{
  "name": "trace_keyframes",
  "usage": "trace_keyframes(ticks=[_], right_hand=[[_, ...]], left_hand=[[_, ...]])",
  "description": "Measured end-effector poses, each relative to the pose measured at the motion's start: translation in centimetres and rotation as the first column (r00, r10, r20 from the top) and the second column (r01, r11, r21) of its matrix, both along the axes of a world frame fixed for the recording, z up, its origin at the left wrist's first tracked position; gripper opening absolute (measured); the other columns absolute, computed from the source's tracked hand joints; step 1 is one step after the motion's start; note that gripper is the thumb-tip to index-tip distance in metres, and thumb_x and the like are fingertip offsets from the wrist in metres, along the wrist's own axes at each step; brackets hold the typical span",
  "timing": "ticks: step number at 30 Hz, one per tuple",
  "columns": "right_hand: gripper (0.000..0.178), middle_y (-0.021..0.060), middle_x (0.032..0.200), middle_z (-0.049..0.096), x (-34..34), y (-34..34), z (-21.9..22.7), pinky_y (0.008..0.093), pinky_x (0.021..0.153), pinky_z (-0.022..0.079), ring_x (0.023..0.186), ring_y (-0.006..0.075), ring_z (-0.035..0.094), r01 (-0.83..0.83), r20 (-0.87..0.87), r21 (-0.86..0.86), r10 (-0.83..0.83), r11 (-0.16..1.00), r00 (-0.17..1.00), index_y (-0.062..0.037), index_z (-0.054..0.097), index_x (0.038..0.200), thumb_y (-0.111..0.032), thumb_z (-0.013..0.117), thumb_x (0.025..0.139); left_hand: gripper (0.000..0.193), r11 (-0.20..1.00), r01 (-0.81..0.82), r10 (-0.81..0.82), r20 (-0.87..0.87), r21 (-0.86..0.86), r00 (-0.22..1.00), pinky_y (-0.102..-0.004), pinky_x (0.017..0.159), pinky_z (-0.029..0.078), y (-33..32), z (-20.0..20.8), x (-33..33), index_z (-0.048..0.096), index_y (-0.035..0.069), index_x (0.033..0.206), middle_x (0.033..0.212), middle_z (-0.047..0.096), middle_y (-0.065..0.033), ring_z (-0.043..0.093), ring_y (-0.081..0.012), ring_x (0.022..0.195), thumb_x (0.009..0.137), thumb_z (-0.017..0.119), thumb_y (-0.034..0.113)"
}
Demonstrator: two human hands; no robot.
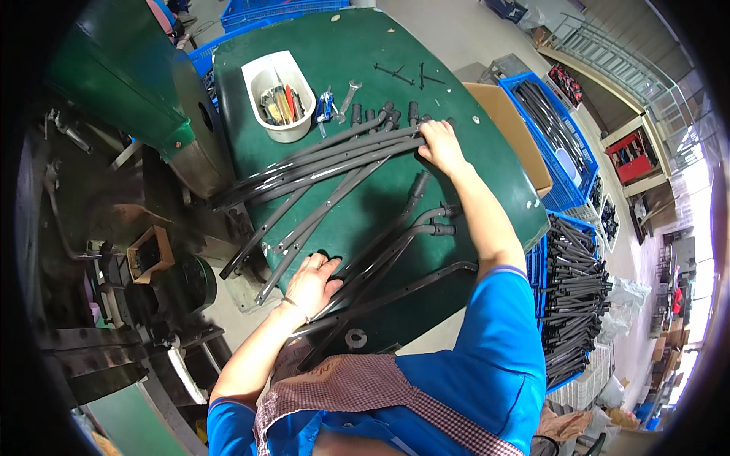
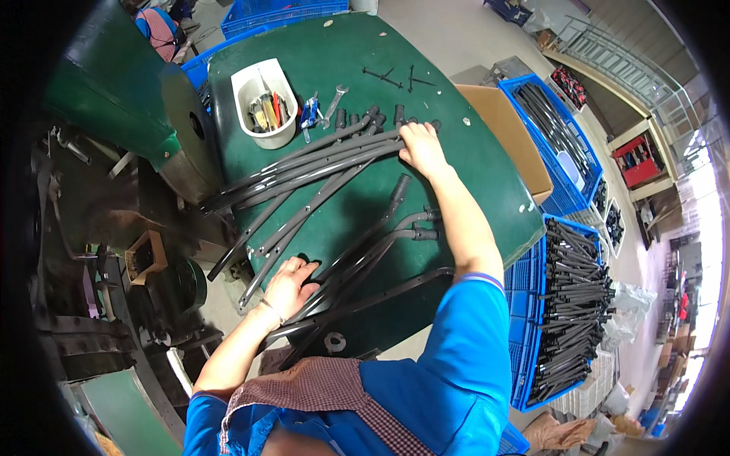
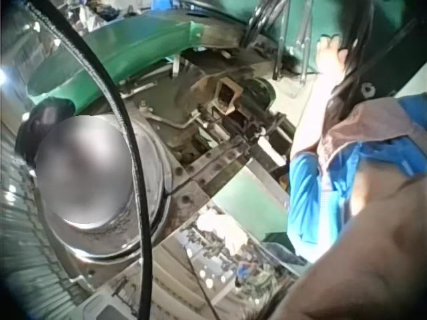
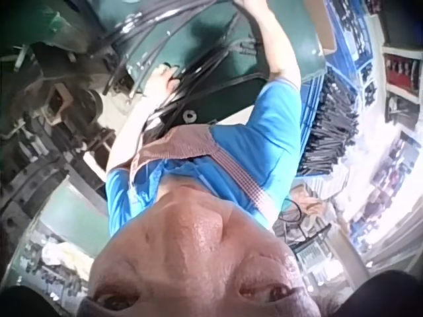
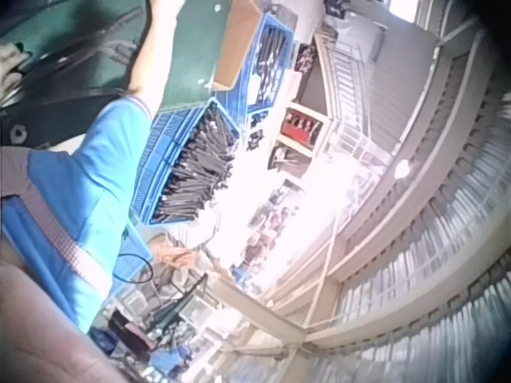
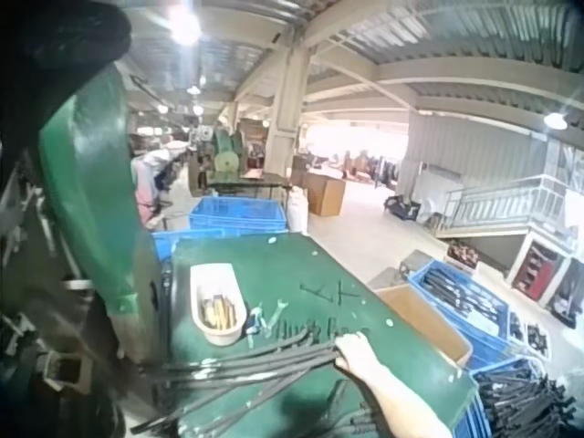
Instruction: The person repeatedly picks up long metal rods and curved metal pieces from a green workbench, inserts them into a press machine, and operates the lever to join them. The finished components are placed into a blue crate.
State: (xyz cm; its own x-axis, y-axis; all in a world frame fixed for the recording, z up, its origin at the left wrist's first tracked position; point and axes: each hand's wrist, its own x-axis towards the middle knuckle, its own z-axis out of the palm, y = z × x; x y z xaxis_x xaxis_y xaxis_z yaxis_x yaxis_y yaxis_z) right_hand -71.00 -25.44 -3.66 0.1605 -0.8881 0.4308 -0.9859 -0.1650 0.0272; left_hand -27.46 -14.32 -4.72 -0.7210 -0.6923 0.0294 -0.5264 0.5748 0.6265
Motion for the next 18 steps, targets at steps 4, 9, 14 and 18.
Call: trace_keyframes(ticks=[4,9,14,18], right_hand=[[0.029,0.0077,0.085,0.059,2.4,4.2,5.7,0.0395,0.082,0.043,0.087,0.0301,0.059,-0.121,0.24,-0.069,0.134,0.99,0.961,-0.0079,0.058,0.094,-0.011,0.074,0.069],[0.033,0.0079,0.089,0.061,11.5,10.7,9.8,0.0412,0.079,0.047,0.086,0.0302,0.061,-0.315,0.387,-0.015,0.296,0.949,0.874,-0.0087,0.059,0.094,-0.009,0.078,0.068],[0.07,0.0134,0.12,0.062,19.9,13.5,10.9,0.0417,0.099,0.047,0.117,0.0337,0.058,-0.391,0.374,-0.098,0.398,0.915,0.838,-0.0059,0.061,0.123,-0.008,0.089,0.059],[0.054,0.0123,0.108,0.066,23.7,13.6,8.1,0.0367,0.085,0.053,0.102,0.0284,0.066,-0.304,0.553,0.133,0.184,0.943,0.813,-0.0039,0.063,0.111,-0.009,0.088,0.063]], left_hand=[[0.052,0.896,-0.067,-0.018,-0.185,-0.439,0.983,-0.0456,0.089,0.049,-0.3,5.9,-0.8,0.065,0.007,0.122,0.117,0.058,-0.0129,0.055,-0.0333,0.11,0.071,0.078,0.008],[0.072,0.746,-0.127,0.122,-0.053,-0.654,0.991,-0.0496,0.095,0.047,-0.3,12.2,-2.3,0.057,0.011,0.136,0.123,0.058,-0.0152,0.057,-0.0353,0.114,0.069,0.083,0.019],[0.032,0.891,-0.294,0.271,-0.114,-0.345,0.956,-0.0417,0.07,0.055,1.5,8.4,6.0,0.066,0.01,0.113,0.093,0.07,-0.0126,0.07,-0.0332,0.083,0.089,0.069,0.031],[0.028,0.893,-0.423,0.41,-0.114,-0.151,0.905,-0.0414,0.071,0.055,5.4,7.5,13.9,0.068,0.011,0.114,0.102,0.072,-0.0136,0.07,-0.0345,0.088,0.092,0.068,0.028]])
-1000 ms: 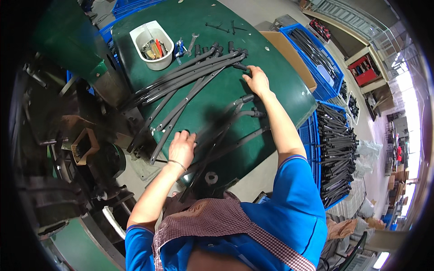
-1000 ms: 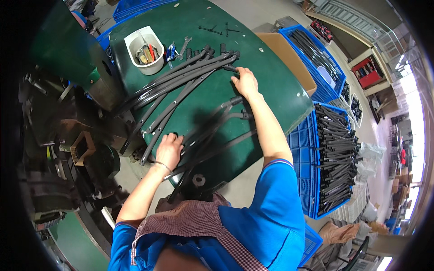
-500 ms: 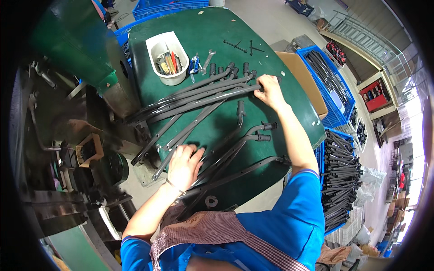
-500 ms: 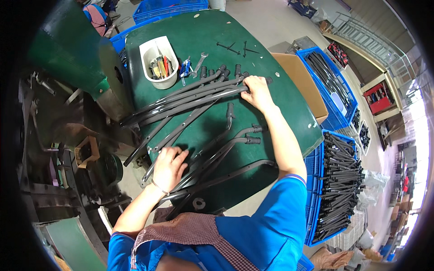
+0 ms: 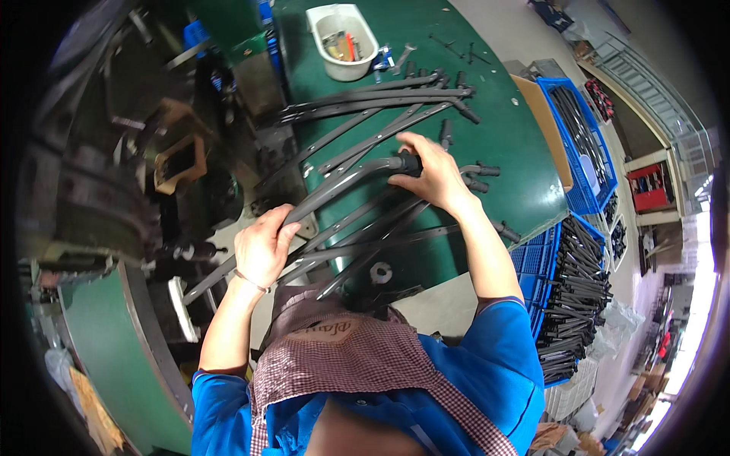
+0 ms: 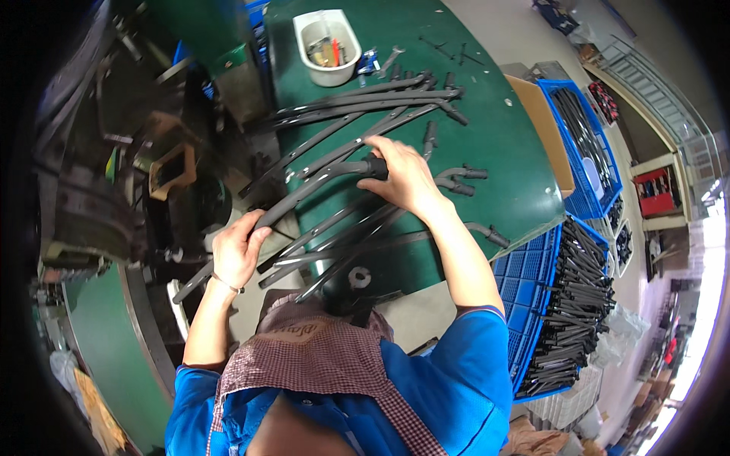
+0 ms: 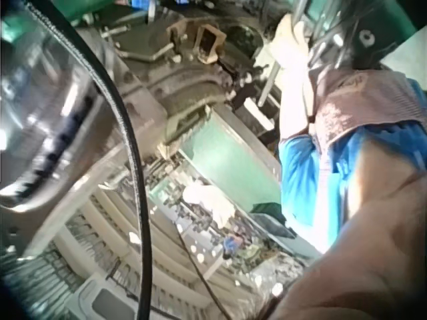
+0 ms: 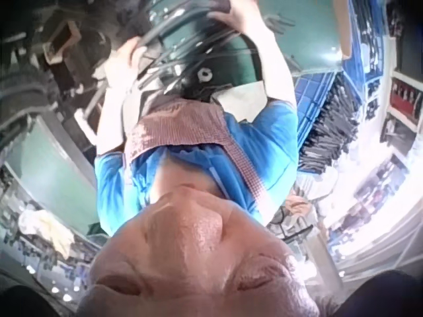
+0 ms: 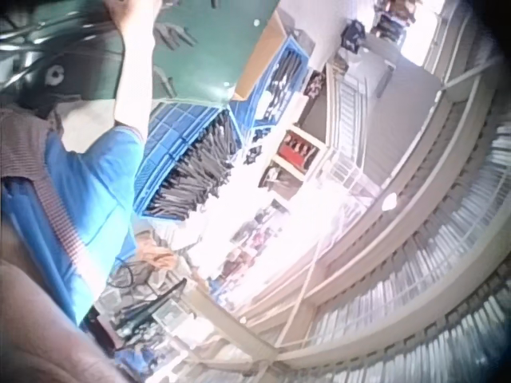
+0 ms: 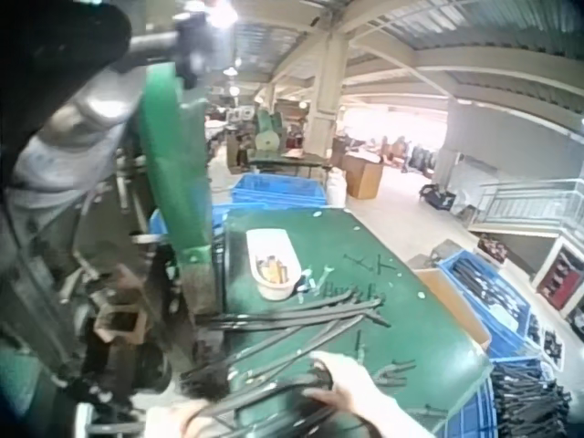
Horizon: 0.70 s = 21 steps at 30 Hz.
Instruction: The person repeatedly picks up long metal rods and curved metal pieces from a green workbench, inserts them into a press machine, and operates the lever to join them. The finished components are placed into a blue crate.
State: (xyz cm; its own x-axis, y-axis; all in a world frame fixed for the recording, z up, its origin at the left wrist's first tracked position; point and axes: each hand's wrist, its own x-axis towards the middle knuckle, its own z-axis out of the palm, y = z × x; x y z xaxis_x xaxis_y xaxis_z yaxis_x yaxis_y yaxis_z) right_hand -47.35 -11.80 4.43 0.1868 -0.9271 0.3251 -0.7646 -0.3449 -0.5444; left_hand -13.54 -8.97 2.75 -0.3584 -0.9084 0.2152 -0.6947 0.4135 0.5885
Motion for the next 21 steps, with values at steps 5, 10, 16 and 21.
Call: trace_keyframes(ticks=[5,10,16,21], right_hand=[[0.026,0.0075,0.07,0.063,8.8,-0.8,-4.8,0.0372,0.059,0.052,0.063,0.0299,0.064,-0.082,0.019,-0.366,0.095,0.927,0.995,-0.0052,0.061,0.077,-0.015,0.084,0.073],[0.036,0.0129,0.068,0.066,18.3,-0.2,-5.3,0.0431,0.059,0.052,0.066,0.0344,0.067,-0.127,-0.02,-0.058,0.126,0.99,0.992,-0.0078,0.063,0.078,-0.036,0.085,0.072],[0.046,0.0169,0.085,0.069,29.4,2.6,-4.1,0.0433,0.078,0.054,0.085,0.0352,0.069,-0.401,0.166,0.262,0.369,0.878,0.915,-0.0038,0.064,0.104,-0.036,0.082,0.077],[0.041,0.0165,0.1,0.069,34.2,1.2,-2.9,0.035,0.089,0.051,0.094,0.0239,0.066,-0.564,0.543,0.175,0.399,0.807,0.739,-0.0018,0.065,0.119,-0.029,0.072,0.09]], left_hand=[[0.031,0.988,-0.154,0.154,-0.008,0.022,0.988,-0.0396,0.07,0.056,5.0,-0.7,7.7,0.069,0.009,0.112,0.098,0.073,-0.0137,0.071,-0.0342,0.084,0.091,0.07,0.032],[0.032,0.959,-0.279,0.283,0.079,-0.058,0.956,-0.0392,0.068,0.054,8.2,-0.4,15.3,0.068,0.01,0.116,0.091,0.069,-0.0125,0.068,-0.0332,0.078,0.089,0.072,0.026],[0.051,0.906,-0.308,0.379,0.231,-0.29,0.896,-0.037,0.059,0.051,10.6,1.1,19.4,0.064,0.02,0.133,0.083,0.057,-0.0068,0.061,-0.0261,0.067,0.083,0.076,0.019],[0.045,0.898,-0.412,0.44,0.319,-0.154,0.839,-0.0403,0.061,0.052,10.1,3.1,25.7,0.06,0.023,0.137,0.086,0.064,-0.0101,0.065,-0.031,0.07,0.092,0.068,0.025]])
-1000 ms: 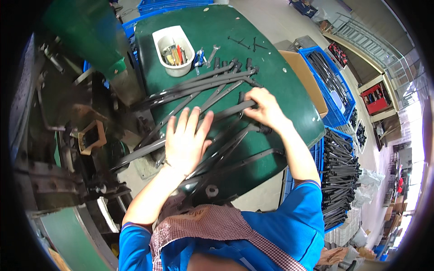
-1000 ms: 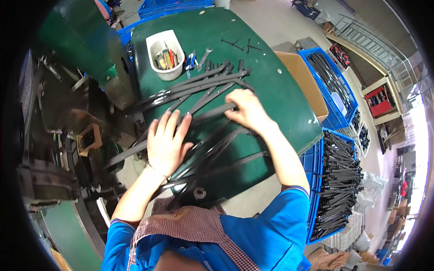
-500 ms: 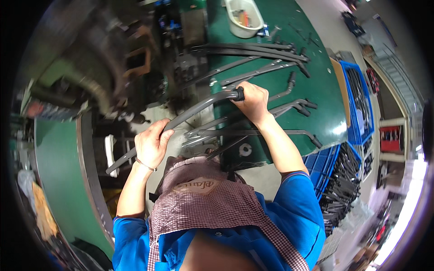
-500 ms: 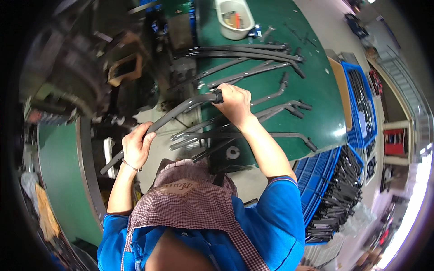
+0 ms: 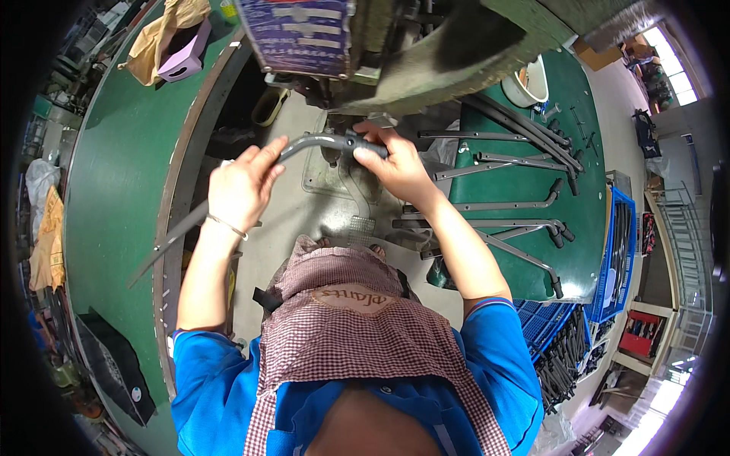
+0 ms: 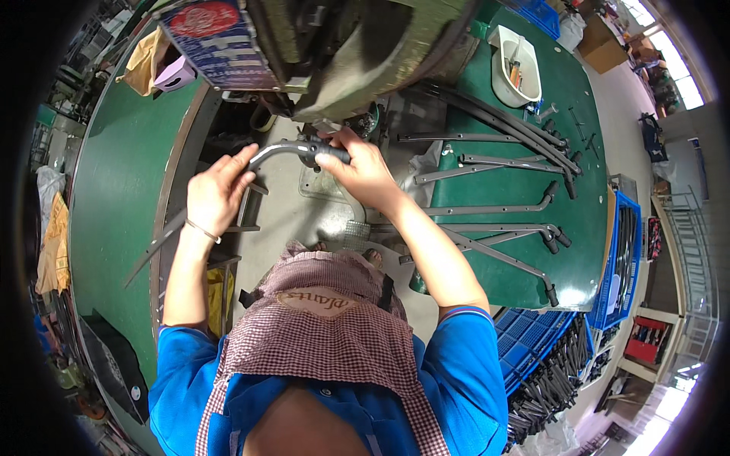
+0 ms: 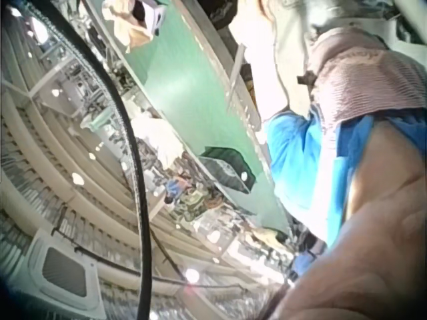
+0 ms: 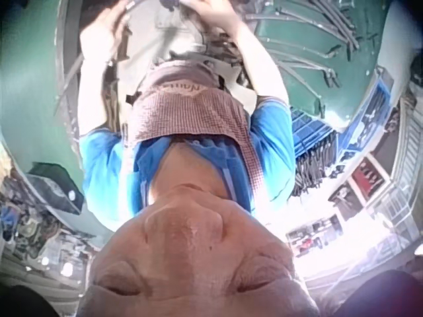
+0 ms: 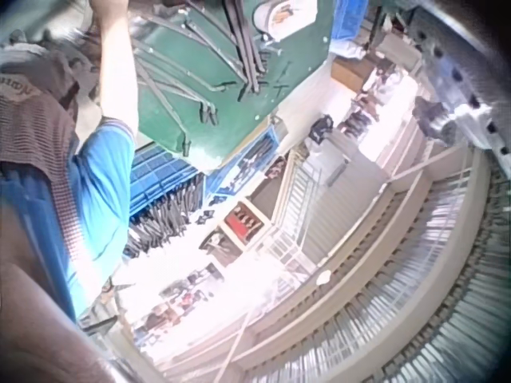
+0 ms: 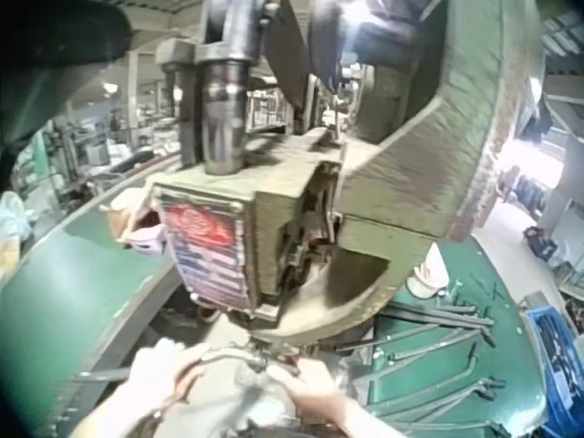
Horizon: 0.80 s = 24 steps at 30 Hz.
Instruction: The person repeatedly picks up long metal rods and curved metal pieces from a green workbench, inserts them into a press machine, and operates the lever to join them. The finished components are placed into a blue crate.
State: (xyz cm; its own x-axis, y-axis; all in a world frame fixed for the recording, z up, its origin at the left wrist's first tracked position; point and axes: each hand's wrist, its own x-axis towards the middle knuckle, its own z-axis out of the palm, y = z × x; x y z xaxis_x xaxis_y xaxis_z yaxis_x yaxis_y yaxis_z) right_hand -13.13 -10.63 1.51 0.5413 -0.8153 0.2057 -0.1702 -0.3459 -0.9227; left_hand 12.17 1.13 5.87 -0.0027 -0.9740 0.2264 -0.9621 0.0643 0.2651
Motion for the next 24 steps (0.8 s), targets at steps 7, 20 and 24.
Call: trace_keyframes(ticks=[7,20,24], right_hand=[[0.025,0.0058,0.087,0.065,4.2,-4.5,-5.5,0.0268,0.062,0.047,0.072,0.0126,0.058,0.15,0.054,-0.16,-0.144,0.976,0.988,-0.002,0.062,0.108,-0.026,0.057,0.103],[0.02,0.0026,0.07,0.051,6.5,-4.7,-0.7,0.0253,0.038,0.028,0.049,0.0077,0.037,0.186,-0.009,0.719,-0.259,0.669,0.966,-0.0095,0.049,0.09,-0.024,0.046,0.103],[0.027,0.0002,0.062,0.044,7.0,-3.9,0.2,0.0267,0.036,0.025,0.045,0.0085,0.034,0.208,0.021,0.693,-0.308,0.69,0.951,-0.0101,0.047,0.082,-0.023,0.041,0.105]], left_hand=[[0.036,0.949,0.135,-0.132,-0.032,0.284,0.991,-0.0463,0.084,0.054,-7.5,3.0,5.5,0.068,0.016,0.126,0.105,0.072,-0.0153,0.069,-0.0356,0.099,0.096,0.061,0.036],[0.025,0.581,0.351,0.009,-0.437,0.734,0.899,-0.0253,0.042,0.03,-14.9,2.7,9.5,0.069,0.004,0.121,0.06,0.045,0.0046,0.04,-0.0065,0.048,0.102,0.056,0.014],[0.022,0.598,0.347,-0.009,-0.428,0.722,0.904,-0.0261,0.043,0.031,-14.7,3.4,9.4,0.071,0.003,0.115,0.059,0.043,0.0048,0.039,-0.0063,0.048,0.101,0.056,0.013]])
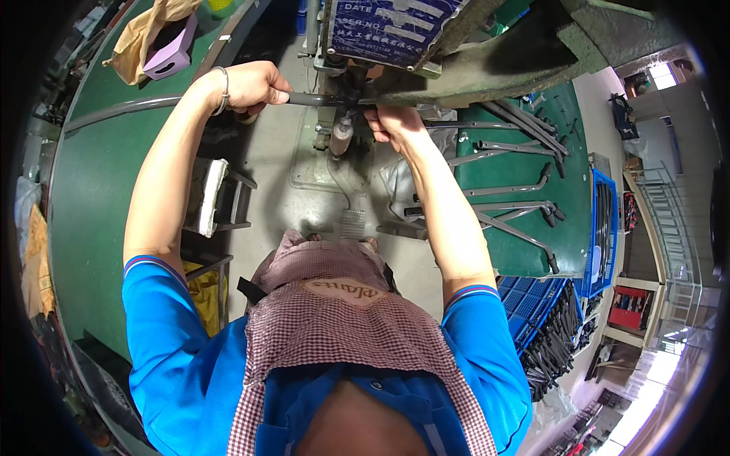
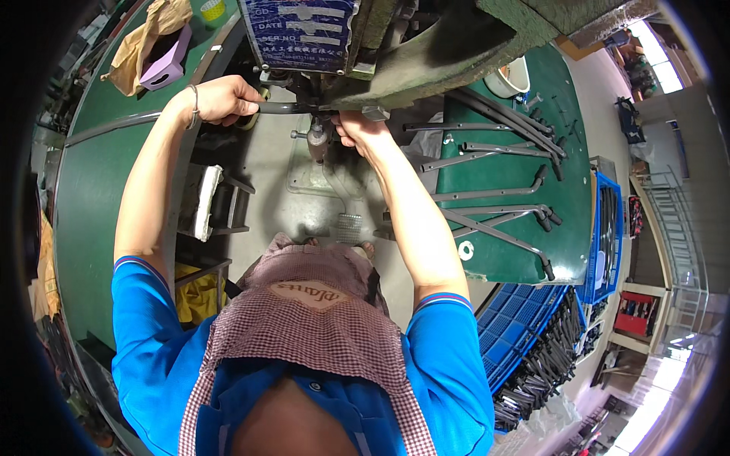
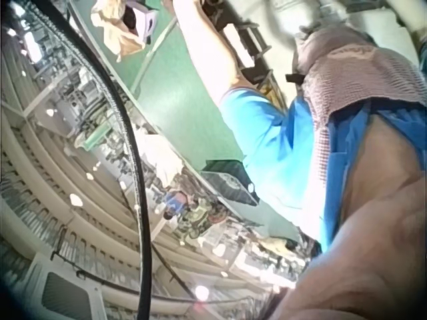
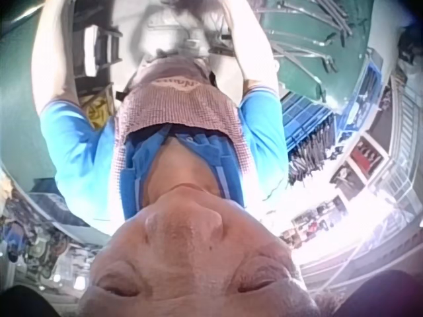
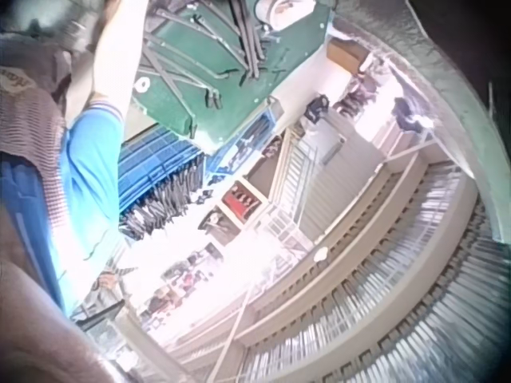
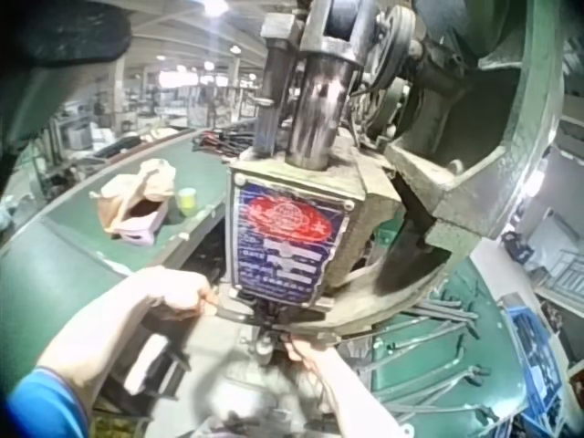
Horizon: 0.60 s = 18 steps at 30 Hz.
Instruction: The person repeatedly picks up long metal rods and curved metal pieces from a green workbench, inserts them into a press machine, and operates the lever to join them. The finished components are placed into a blue crate.
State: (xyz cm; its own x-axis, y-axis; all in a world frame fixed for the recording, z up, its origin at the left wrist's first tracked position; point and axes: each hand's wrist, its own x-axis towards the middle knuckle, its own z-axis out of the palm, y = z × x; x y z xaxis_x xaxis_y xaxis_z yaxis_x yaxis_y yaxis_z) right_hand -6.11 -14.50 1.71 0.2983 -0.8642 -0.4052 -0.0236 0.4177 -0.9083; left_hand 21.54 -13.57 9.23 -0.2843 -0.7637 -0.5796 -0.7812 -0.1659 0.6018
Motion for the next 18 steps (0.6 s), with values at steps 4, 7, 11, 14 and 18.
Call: trace_keyframes(ticks=[4,7,11,14,18], right_hand=[[0.024,0.0009,0.062,0.046,-0.1,0.1,-0.4,0.0263,0.035,0.028,0.044,0.0087,0.038,-0.005,0.012,-0.06,0.006,0.998,1.0,-0.0088,0.047,0.086,-0.023,0.044,0.105],[0.021,0.0014,0.061,0.048,0.1,0.2,-0.9,0.0257,0.034,0.03,0.044,0.0091,0.043,0.013,-0.005,-0.093,-0.014,0.996,1.0,-0.0086,0.047,0.088,-0.022,0.048,0.104],[0.024,0.0049,0.067,0.058,-0.2,-0.1,-3.8,0.0272,0.041,0.038,0.048,0.0097,0.048,0.01,-0.219,-0.411,-0.109,0.911,0.97,-0.0033,0.056,0.094,-0.025,0.052,0.104],[0.029,0.007,0.082,0.067,0.5,0.6,-7.3,0.0294,0.063,0.046,0.072,0.0113,0.055,0.072,-0.213,-0.714,-0.314,0.696,0.925,0.003,0.063,0.101,-0.025,0.054,0.103],[0.035,0.0055,0.09,0.067,1.2,1.0,-9.0,0.0312,0.08,0.046,0.086,0.0118,0.053,0.118,-0.169,-0.75,-0.361,0.651,0.917,0.0071,0.063,0.104,-0.027,0.053,0.104]], left_hand=[[0.025,0.995,0.067,-0.07,-0.044,-0.078,0.997,-0.0271,0.047,0.034,-0.3,-1.4,0.5,0.07,0.003,0.119,0.06,0.043,0.0049,0.04,-0.0066,0.05,0.101,0.057,0.014],[0.028,0.989,0.087,-0.085,0.021,-0.124,0.996,-0.0304,0.056,0.045,-0.2,-1.8,0.9,0.068,0.004,0.124,0.065,0.057,-0.0004,0.053,-0.0117,0.058,0.099,0.06,0.015],[0.035,0.885,0.117,-0.033,0.191,-0.451,0.981,-0.038,0.087,0.053,2.1,-1.7,-0.2,0.068,0.008,0.125,0.104,0.073,-0.0177,0.071,-0.0308,0.096,0.093,0.067,0.021],[0.036,0.793,0.089,0.098,0.27,-0.603,0.958,-0.0407,0.088,0.055,5.5,-2.6,-1.9,0.067,0.012,0.127,0.109,0.072,-0.0149,0.068,-0.0349,0.103,0.092,0.067,0.023],[0.037,0.679,-0.025,0.2,0.152,-0.733,0.968,-0.0422,0.079,0.055,8.3,-5.4,-2.6,0.064,0.018,0.129,0.102,0.071,-0.0107,0.069,-0.0322,0.092,0.093,0.065,0.023]])
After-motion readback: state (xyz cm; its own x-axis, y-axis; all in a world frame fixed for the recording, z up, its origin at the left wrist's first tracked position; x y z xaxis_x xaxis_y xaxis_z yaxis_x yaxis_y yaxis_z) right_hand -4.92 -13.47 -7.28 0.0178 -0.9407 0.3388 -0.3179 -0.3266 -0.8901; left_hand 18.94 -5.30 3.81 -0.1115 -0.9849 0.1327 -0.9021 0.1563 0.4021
